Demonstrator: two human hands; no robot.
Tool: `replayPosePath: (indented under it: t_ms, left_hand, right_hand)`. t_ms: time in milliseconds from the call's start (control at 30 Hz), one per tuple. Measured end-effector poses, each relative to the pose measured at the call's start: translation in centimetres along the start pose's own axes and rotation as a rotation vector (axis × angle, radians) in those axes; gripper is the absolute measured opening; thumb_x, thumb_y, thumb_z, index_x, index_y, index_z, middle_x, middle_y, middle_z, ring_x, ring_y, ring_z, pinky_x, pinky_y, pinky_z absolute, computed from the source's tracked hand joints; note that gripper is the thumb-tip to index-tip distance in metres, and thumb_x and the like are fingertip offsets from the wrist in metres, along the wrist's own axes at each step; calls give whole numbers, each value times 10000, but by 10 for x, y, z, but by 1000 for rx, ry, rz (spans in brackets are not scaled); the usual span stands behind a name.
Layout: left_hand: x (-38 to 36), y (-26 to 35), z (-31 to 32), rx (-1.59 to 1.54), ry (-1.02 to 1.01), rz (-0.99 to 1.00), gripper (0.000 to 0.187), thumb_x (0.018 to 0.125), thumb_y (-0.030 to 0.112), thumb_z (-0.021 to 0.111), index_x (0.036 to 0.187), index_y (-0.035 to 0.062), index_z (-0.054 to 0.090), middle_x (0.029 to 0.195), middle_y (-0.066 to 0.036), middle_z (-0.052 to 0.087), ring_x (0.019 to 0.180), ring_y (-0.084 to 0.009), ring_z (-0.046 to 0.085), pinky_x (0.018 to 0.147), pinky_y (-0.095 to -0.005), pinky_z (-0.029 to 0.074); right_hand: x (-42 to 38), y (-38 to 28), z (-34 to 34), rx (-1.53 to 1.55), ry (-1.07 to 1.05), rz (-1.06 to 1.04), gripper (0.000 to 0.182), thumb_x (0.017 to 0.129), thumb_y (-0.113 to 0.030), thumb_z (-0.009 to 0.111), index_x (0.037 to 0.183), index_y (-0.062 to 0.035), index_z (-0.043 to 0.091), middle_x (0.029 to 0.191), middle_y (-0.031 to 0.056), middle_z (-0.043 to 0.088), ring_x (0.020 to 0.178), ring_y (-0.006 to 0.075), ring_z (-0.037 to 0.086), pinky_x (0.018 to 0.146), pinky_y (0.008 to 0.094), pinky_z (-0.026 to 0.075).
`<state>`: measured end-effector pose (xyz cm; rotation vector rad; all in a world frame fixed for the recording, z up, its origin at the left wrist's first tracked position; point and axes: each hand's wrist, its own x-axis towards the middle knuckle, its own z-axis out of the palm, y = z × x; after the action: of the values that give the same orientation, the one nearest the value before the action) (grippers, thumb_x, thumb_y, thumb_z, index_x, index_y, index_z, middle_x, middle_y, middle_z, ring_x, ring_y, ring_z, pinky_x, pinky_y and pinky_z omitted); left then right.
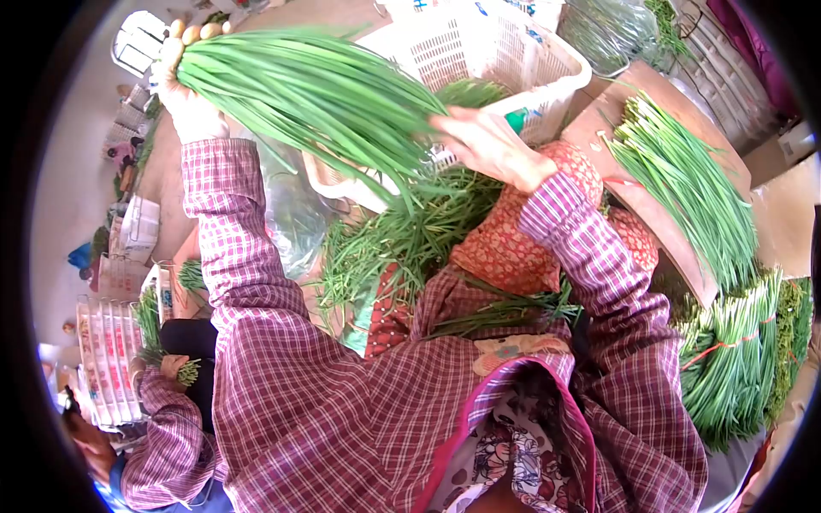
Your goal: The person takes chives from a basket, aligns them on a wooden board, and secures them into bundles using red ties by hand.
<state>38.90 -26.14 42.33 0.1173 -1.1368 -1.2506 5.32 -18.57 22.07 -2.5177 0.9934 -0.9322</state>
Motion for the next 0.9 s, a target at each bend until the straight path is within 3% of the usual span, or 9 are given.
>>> replayPosePath:
  t_ms: [33,167,300,333,500,533,600,767,900]
  left_hand:
    - [6,10,-12,-8,-25,-1,189,850,143,633,995,26,603,896,-103,615,947,-293,597,997,-489,463]
    - [-1,11,-4,31,85,132,300,790,56,671,1078,45,587,879,-68,612,894,-271,586,972,-504,446]
    - [-4,1,-1,106,91,136,366,803,71,682,1149,29,570,958,-89,643,929,-286,623,955,-448,482]
    - [-5,-4,6,116,80,107,406,801,50,680,1179,13,539,980,-128,616,967,-314,595,1056,-536,401]
    - [-52,-56,117,745,38,92,385,806,17,654,1187,-10,604,919,-47,662,762,-102,634,674,-212,520]
    - [-63,-69,128,760,10,-19,355,808,45,675,1157,15,619,968,-72,667,900,-177,656,824,-314,548]
    - [-76,-113,126,968,-198,227,257,791,82,749,1039,78,683,974,-68,716,868,-180,684,813,-307,560]
    - [-163,-209,180,1448,-774,540,296,639,138,700,923,158,617,746,-9,541,681,-158,530,602,-311,491]
    - [-266,-265,217,1307,-1033,378,121,766,272,575,807,161,603,727,-17,515,795,-190,546,776,-364,456]
  right_hand:
    - [-19,1,1,-60,290,-176,342,775,-8,598,1102,-100,637,916,202,631,767,375,639,648,481,520]
    - [-45,46,2,-285,-140,180,303,796,-33,567,1042,-158,692,1005,128,647,914,334,659,773,446,544]
    - [-33,11,-57,-229,95,259,177,863,-104,576,990,-127,697,954,120,651,850,344,648,763,434,529]
    - [-29,6,-67,-148,188,228,176,871,-95,572,1001,-96,692,945,130,657,848,337,652,756,422,526]
    - [-19,-36,-93,49,349,170,183,896,-65,575,1043,-17,674,925,141,676,804,259,664,730,348,518]
    - [-20,-43,-91,172,387,213,182,905,-63,579,1052,-13,673,913,126,679,782,205,649,721,311,508]
    - [-25,-51,-86,375,458,272,160,942,-79,577,1054,-10,668,860,51,658,727,79,569,684,223,469]
    - [-54,-49,-105,494,736,380,162,966,-132,578,1056,-16,647,834,-9,627,711,37,532,644,190,438]
    - [-80,-47,-121,473,776,481,175,960,-145,595,1073,-19,639,845,-1,642,719,34,573,647,184,463]
